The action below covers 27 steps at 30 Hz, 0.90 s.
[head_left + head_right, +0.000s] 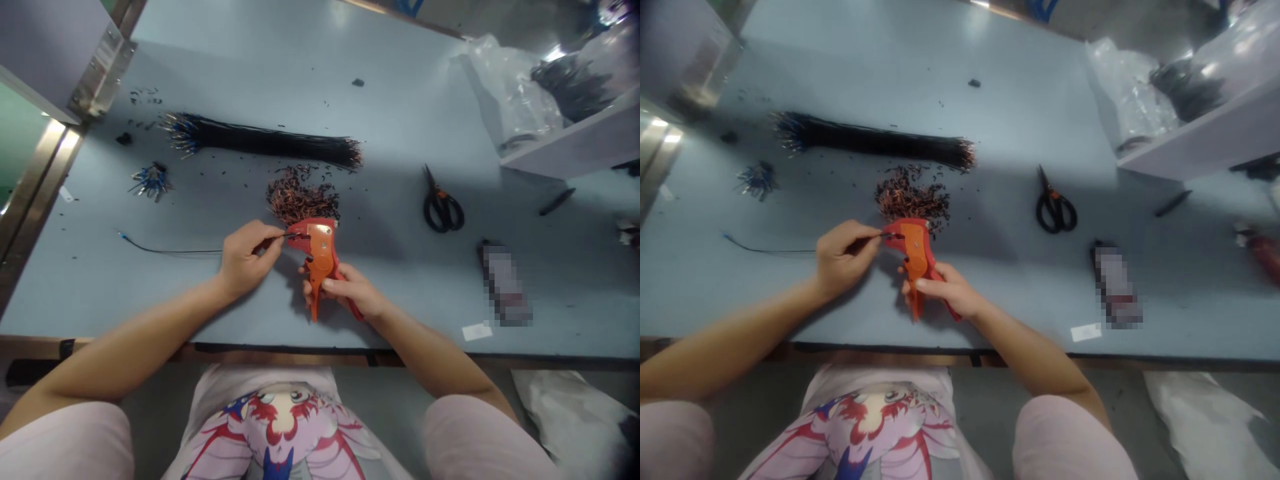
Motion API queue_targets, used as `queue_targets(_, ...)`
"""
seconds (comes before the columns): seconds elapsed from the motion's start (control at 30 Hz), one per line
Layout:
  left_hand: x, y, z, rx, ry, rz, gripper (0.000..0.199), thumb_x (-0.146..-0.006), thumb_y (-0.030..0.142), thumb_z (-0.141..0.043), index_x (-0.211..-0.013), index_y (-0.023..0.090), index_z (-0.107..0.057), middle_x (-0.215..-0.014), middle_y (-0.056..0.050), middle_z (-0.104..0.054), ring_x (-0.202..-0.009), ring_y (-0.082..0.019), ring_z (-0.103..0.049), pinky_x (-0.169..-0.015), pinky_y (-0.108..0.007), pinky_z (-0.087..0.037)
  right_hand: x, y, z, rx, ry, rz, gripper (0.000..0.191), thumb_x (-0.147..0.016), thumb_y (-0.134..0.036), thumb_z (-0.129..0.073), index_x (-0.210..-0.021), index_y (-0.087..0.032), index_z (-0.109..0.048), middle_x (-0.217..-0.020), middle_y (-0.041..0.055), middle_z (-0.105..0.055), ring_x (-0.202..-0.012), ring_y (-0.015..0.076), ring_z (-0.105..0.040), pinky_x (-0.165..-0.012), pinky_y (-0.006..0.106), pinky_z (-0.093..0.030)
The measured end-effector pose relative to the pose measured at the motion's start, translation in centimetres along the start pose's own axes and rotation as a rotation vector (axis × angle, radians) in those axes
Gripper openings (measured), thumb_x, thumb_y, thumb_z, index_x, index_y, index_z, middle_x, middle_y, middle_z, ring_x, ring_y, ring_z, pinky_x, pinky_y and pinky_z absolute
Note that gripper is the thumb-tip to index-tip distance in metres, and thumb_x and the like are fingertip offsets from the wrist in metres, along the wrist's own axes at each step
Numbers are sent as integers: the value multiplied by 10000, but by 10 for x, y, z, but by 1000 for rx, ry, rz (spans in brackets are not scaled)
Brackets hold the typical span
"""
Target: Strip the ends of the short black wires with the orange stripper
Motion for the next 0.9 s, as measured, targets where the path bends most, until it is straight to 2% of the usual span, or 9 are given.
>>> queue_targets(0.27, 0, 1, -2, -23, -3, 4, 82, -813, 152, -591, -811, 196, -659, -650, 14, -616, -573, -95, -517, -573, -234, -406, 1, -3, -1, -28, -12, 46, 397, -780, -339, -731, -1088, -115, -616, -873, 69, -655, -733, 188, -654, -653, 348, -575)
queue_targets(0.9, 2, -1, -4, -45, -81, 12, 89, -825, 174, -563, -786, 193, -640, -614, 20, -552, -570, -99, -489, -573, -241, -376, 4, 1, 0, 28, 22, -40, 354, -799, -357, -711, -1038, -110, -625, -847, 85, -668, -720, 194, -656, -628, 339, -559)
Point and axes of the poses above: each hand's wrist, its own x-axis away from the middle knuckle, its own z-axis out of the back of the hand, y = z × x, the point moved 4 cm from there along -x, towards the middle knuckle
